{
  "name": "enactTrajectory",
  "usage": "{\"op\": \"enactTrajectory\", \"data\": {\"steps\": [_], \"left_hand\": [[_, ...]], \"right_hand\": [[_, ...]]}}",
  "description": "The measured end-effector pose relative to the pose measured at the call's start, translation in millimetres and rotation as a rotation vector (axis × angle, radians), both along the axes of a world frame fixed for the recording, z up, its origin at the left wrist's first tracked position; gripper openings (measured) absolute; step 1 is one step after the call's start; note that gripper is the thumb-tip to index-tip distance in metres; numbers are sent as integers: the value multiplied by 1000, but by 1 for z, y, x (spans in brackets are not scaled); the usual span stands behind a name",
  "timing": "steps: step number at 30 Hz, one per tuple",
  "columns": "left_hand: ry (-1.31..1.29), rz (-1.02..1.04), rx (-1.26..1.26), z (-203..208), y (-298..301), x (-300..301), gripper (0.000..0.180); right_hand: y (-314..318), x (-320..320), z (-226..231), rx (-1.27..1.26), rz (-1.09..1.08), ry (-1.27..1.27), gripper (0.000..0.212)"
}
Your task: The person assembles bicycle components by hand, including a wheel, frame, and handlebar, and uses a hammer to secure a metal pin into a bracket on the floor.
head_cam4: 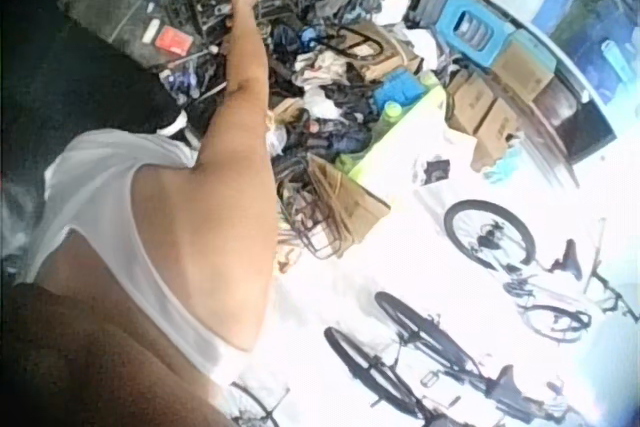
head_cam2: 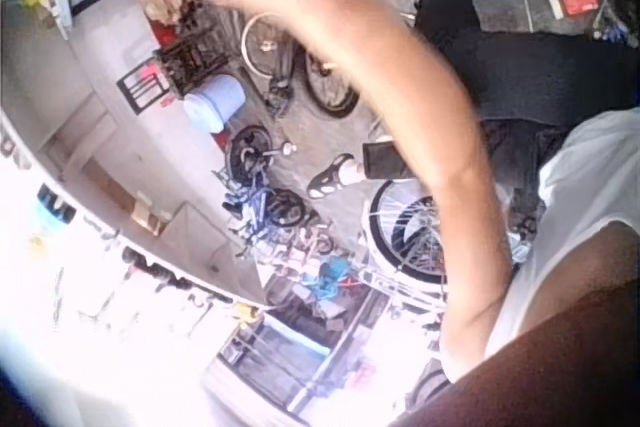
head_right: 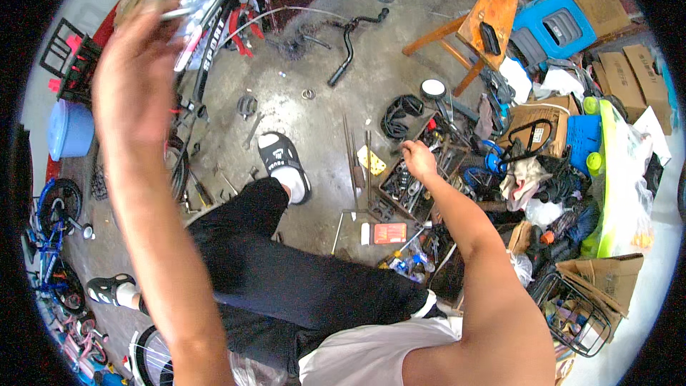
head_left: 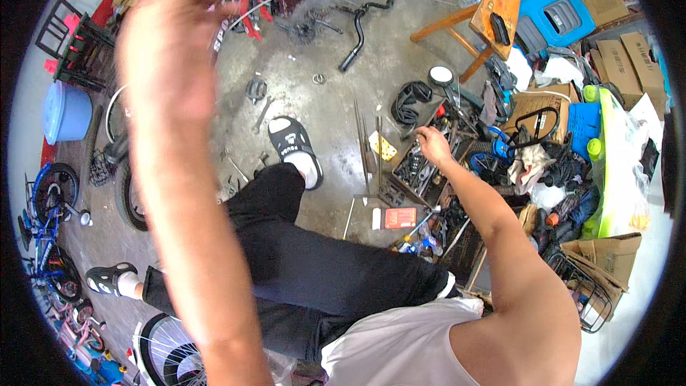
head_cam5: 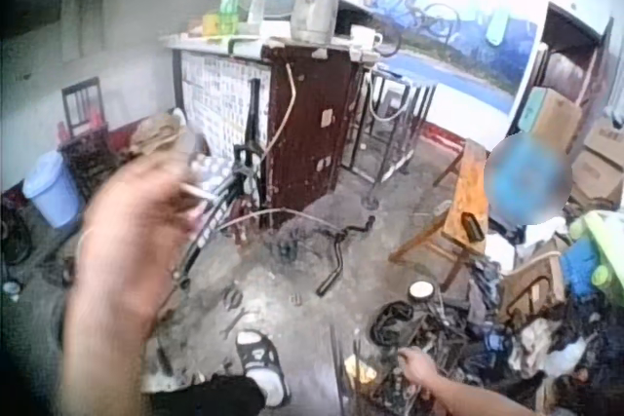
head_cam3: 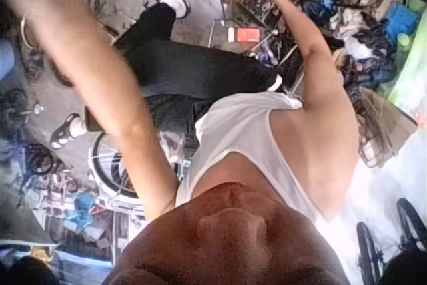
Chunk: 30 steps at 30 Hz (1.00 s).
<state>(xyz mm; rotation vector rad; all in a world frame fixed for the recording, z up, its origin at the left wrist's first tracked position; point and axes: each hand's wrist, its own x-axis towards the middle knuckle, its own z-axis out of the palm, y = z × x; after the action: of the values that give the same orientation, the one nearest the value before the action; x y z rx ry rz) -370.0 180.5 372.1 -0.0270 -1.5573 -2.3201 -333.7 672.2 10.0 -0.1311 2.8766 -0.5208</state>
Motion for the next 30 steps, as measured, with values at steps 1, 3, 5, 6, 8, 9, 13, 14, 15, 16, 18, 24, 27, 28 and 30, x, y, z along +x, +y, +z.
{"op": "enactTrajectory", "data": {"steps": [1, 3, 5, 6, 8, 9, 13, 14, 15, 16, 18, 24, 27, 28, 30], "left_hand": [[-40, -34, -52, -4, 26, -8, 23], [-183, -28, 57, -33, 77, -16, 23], [-317, -64, -39, -75, 100, -14, 25], [-408, -68, -98, -98, 103, -8, 27], [-632, -73, -5, -111, 118, -5, 28], [-627, -77, 40, -110, 122, -10, 28], [-644, -92, -60, -112, 107, -5, 31], [-657, -63, -49, -113, 102, -4, 31], [-664, -35, -37, -113, 96, -5, 31], [-669, -21, -3, -121, 90, -6, 32], [-668, -14, 8, -129, 85, -12, 32], [-715, 32, 27, -138, 75, -14, 28], [-713, 42, 10, -147, 62, -9, 27], [-711, 42, 24, -147, 61, -7, 26], [-713, -23, 136, -153, 63, -9, 24]], "right_hand": [[-6, -12, -2, 30, 41, 33, 21], [-23, -30, -3, 271, 140, -58, 25], [-40, -49, -14, 406, 247, -174, 27], [-47, -61, -21, 473, 303, -138, 25], [-37, -59, -44, 619, 398, -107, 22], [-34, -66, -57, 685, 450, -74, 21], [-48, -61, -84, 929, 582, -133, 27], [-49, -61, -87, 949, 629, -125, 27], [-51, -63, -87, 973, 673, -113, 27], [-53, -64, -86, 958, 703, -130, 26], [-42, -67, -94, 905, 687, -87, 25], [-7, -75, -76, 661, 605, 2, 19], [-18, -67, -46, 320, 367, 27, 16], [-25, -63, -31, 208, 284, 43, 16], [-33, -60, -17, -343, -6, -94, 20]]}}
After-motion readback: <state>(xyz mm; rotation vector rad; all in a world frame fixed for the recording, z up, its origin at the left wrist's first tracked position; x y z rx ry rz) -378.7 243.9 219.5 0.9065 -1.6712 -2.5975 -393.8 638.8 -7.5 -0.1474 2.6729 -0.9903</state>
